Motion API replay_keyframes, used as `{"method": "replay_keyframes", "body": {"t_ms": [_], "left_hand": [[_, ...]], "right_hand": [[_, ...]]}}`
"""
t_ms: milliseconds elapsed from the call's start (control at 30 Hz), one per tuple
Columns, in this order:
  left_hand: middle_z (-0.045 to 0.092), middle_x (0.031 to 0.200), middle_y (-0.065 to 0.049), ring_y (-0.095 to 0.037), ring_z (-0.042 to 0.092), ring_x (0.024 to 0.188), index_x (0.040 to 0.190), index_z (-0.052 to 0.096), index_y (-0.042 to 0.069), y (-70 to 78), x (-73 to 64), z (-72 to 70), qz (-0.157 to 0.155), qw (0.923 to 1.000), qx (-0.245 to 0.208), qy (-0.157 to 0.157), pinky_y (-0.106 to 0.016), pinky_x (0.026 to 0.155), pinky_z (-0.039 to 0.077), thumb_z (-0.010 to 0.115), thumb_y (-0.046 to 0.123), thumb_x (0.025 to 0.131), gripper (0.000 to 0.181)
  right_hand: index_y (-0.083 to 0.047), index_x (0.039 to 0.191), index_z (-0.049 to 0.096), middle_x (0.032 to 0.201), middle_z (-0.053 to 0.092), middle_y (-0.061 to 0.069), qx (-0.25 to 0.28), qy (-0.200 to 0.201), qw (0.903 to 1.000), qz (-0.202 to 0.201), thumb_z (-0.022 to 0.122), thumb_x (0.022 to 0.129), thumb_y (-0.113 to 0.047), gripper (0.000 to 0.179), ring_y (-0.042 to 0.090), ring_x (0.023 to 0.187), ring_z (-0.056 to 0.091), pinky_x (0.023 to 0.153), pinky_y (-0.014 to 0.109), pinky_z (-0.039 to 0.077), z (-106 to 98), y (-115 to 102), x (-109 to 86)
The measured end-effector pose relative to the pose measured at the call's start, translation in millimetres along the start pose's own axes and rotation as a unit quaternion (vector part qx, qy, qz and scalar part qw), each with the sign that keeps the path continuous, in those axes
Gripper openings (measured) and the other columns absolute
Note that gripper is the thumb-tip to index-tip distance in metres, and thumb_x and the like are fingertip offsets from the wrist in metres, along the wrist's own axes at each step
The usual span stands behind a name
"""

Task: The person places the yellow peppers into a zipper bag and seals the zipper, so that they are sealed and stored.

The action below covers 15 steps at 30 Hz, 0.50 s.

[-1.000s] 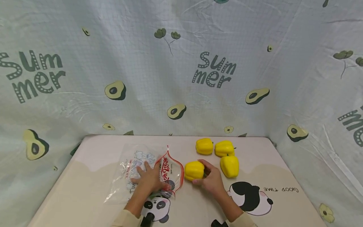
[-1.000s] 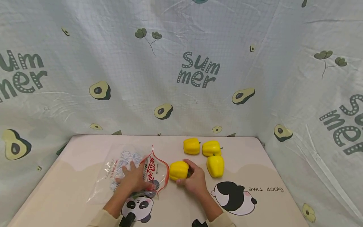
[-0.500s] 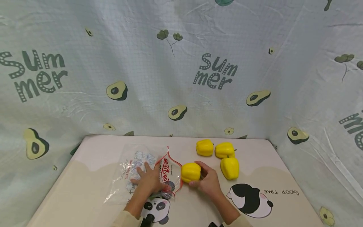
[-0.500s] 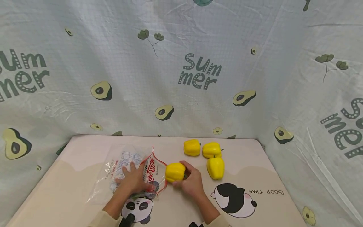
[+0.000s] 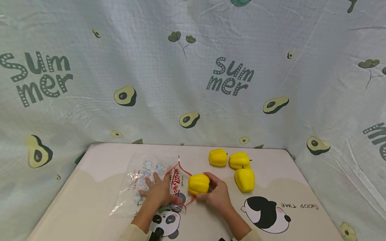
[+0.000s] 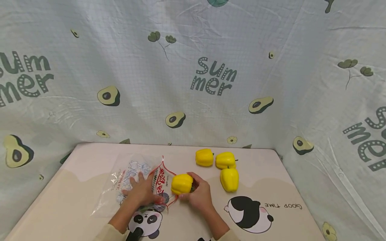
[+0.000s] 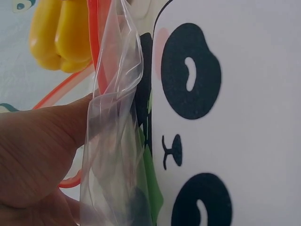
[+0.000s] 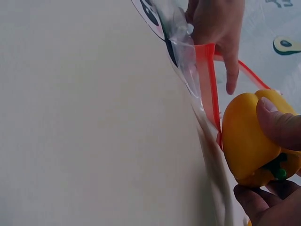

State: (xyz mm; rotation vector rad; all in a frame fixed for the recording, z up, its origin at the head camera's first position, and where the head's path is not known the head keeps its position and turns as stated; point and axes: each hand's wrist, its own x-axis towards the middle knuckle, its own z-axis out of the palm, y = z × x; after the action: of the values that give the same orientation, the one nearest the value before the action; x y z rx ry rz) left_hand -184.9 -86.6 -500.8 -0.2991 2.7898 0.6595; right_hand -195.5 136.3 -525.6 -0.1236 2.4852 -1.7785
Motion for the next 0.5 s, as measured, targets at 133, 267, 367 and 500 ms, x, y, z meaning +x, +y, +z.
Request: {"method": "replay_keyframes", "body": {"t_ms": [133,267,367,500], "left_hand": [[0.014,0.165,-0.043,-0.076,0.008,0.146,0.162,0.035,0.016,0.1,0.0,-0.4,0.000,1.0000,0.000,0.002,-0.097,0.101,0.010,0.096,0.040,0.069,0.114],[0.014,0.165,-0.043,-0.076,0.008,0.146,0.162,0.035,0.016,0.3,-0.1,-0.5,-0.002,1.0000,0.003,0.000,-0.096,0.102,0.011,0.096,0.041,0.069,0.114],[0.013,0.165,-0.042,-0.075,0.007,0.147,0.162,0.035,0.016,0.4,-0.6,-0.3,-0.003,1.0000,0.003,-0.003,-0.096,0.102,0.011,0.096,0.042,0.069,0.115],[0.013,0.165,-0.042,-0.076,0.007,0.146,0.162,0.035,0.016,0.9,-0.7,-0.4,-0.004,1.0000,0.002,-0.004,-0.096,0.102,0.011,0.097,0.043,0.068,0.116]], "right_hand": [[-0.006,0.145,0.058,0.146,0.064,0.015,0.000,-0.004,1.0000,0.002,0.095,0.072,-0.005,0.082,0.036,0.136,0.061,0.118,0.054,0.044,4.5,-2.3,0.5],[-0.007,0.145,0.058,0.146,0.064,0.014,0.000,-0.004,1.0000,0.008,0.095,0.072,-0.006,0.082,0.035,0.135,0.062,0.118,0.054,0.044,8.4,-3.9,0.9],[-0.008,0.146,0.058,0.146,0.064,0.013,0.000,-0.006,0.9999,0.013,0.095,0.072,-0.007,0.082,0.035,0.135,0.062,0.118,0.053,0.045,11.2,-4.0,1.3],[-0.006,0.146,0.057,0.147,0.064,0.013,0.001,-0.009,0.9999,0.011,0.095,0.072,-0.007,0.083,0.035,0.136,0.061,0.118,0.052,0.045,14.5,-3.3,2.8]]}}
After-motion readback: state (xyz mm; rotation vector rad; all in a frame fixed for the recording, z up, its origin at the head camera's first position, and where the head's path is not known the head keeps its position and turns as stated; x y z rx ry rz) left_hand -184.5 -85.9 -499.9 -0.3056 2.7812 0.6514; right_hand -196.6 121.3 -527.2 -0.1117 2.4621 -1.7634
